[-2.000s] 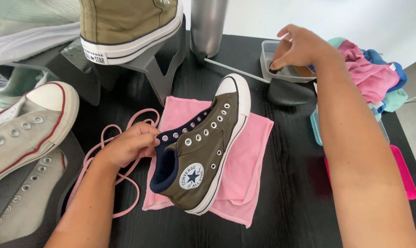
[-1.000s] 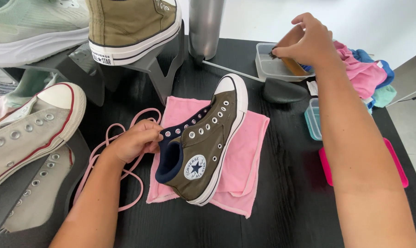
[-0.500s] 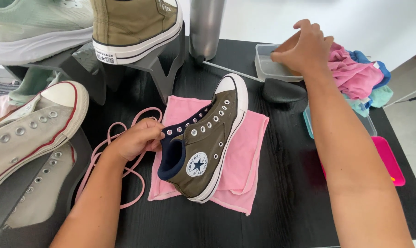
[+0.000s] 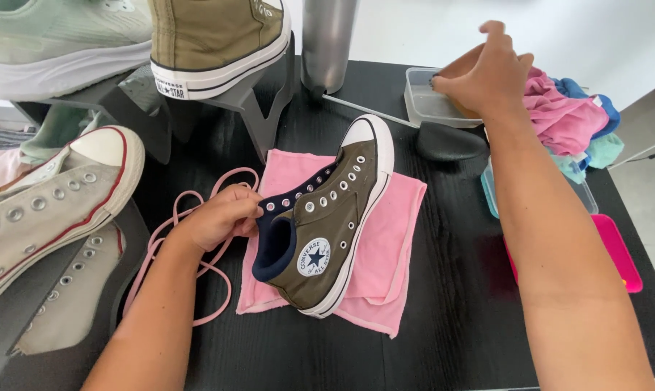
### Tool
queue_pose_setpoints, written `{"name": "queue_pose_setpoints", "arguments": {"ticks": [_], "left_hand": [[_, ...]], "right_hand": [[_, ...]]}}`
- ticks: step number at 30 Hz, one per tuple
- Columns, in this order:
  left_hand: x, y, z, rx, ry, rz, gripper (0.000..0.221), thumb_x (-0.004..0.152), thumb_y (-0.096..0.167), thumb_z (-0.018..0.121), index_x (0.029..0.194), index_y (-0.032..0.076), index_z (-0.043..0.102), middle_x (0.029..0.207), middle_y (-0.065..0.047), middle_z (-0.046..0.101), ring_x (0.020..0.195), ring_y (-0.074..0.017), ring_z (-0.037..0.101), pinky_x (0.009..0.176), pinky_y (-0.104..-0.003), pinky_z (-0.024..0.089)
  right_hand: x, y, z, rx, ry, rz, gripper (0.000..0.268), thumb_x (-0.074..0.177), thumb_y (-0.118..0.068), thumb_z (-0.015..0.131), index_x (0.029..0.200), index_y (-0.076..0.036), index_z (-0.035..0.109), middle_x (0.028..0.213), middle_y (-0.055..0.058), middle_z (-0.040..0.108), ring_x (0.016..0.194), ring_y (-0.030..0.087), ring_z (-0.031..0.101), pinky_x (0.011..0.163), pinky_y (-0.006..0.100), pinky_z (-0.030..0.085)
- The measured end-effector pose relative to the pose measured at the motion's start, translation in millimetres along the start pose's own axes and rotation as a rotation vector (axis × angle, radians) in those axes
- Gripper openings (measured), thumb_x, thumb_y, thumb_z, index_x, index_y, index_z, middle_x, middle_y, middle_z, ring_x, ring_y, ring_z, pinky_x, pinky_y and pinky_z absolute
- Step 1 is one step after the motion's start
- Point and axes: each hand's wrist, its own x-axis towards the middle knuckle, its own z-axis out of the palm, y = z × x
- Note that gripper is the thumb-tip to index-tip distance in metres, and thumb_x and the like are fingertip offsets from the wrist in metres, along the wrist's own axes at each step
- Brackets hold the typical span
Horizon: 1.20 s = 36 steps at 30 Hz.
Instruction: Brushing the canvas of a high-top shoe with a wooden-handled brush to clean it.
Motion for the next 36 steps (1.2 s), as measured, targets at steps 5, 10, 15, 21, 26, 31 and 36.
{"name": "queue_pose_setpoints", "arguments": {"ticks": [5,10,15,21,26,31,36], "left_hand": [[-0.8,0.8,3.5,-0.006,0.019,-0.011,0.037,0.082,0.008,0.051,0.046,0.008,0.042,0.049,0.001,0.028,0.049,-0.0100,0.026,0.053,-0.027,0.027],[1.9,2.9,1.4,-0.004,-0.021,0.021,0.032,0.078,0.008,0.052,0.047,0.006,0.043,0.050,0.001,0.028,0.050,-0.0107,0.026,0.054,-0.028,0.027],[-0.8,6.7,4.8,-0.006,-0.024,0.014,0.034,0.079,0.008,0.050,0.046,0.007,0.043,0.049,0.001,0.028,0.050,-0.0111,0.026,0.054,-0.028,0.026],[2.2,0.0,0.8,-0.033,-0.031,0.025,0.035,0.080,0.008,0.052,0.046,0.005,0.045,0.048,0.000,0.027,0.050,-0.0117,0.026,0.054,-0.028,0.026],[1.1,0.4,1.2,-0.023,-0.023,0.017,0.035,0.080,0.008,0.051,0.046,0.006,0.044,0.049,0.001,0.028,0.051,-0.0112,0.026,0.054,-0.028,0.026],[3.5,-2.5,-1.1,0.000,-0.025,0.003,0.035,0.080,0.008,0.051,0.047,0.007,0.044,0.049,0.001,0.028,0.050,-0.0102,0.026,0.053,-0.026,0.026],[4.5,-6.2,-5.1,-0.027,-0.010,0.014,0.033,0.078,0.008,0.053,0.047,0.007,0.043,0.049,0.001,0.031,0.049,-0.0101,0.027,0.053,-0.028,0.026]], "right_hand": [[-2.6,8.4,2.9,-0.133,0.039,-0.113,0.088,0.066,-0.044,0.086,0.137,-0.008,0.048,0.111,0.016,0.062,0.096,0.038,0.061,0.089,0.051,0.034],[-11.2,-17.6,-27.4,0.046,-0.016,0.063,0.079,0.069,-0.033,0.078,0.134,-0.007,0.041,0.118,0.018,0.058,0.103,0.040,0.057,0.097,0.051,0.030],[-11.4,-5.8,-14.4,0.024,0.004,0.013,0.086,0.071,-0.042,0.085,0.136,-0.006,0.042,0.126,0.017,0.056,0.107,0.039,0.056,0.098,0.057,0.029],[-16.1,3.1,-4.1,-0.030,0.023,0.010,0.092,0.068,-0.041,0.089,0.140,-0.007,0.042,0.124,0.020,0.060,0.107,0.041,0.060,0.099,0.054,0.029],[-15.3,-1.0,-5.8,-0.003,0.022,0.043,0.093,0.070,-0.044,0.085,0.142,-0.005,0.041,0.124,0.018,0.058,0.110,0.041,0.056,0.101,0.056,0.028],[-14.9,8.6,2.6,-0.046,0.374,-0.100,0.085,0.073,-0.033,0.090,0.137,0.002,0.048,0.125,0.017,0.052,0.112,0.038,0.051,0.092,0.050,0.036],[-2.7,20.9,14.9,-0.142,0.308,-0.225,0.068,0.065,-0.035,0.086,0.118,-0.006,0.054,0.119,0.015,0.052,0.104,0.038,0.053,0.084,0.047,0.037]]}}
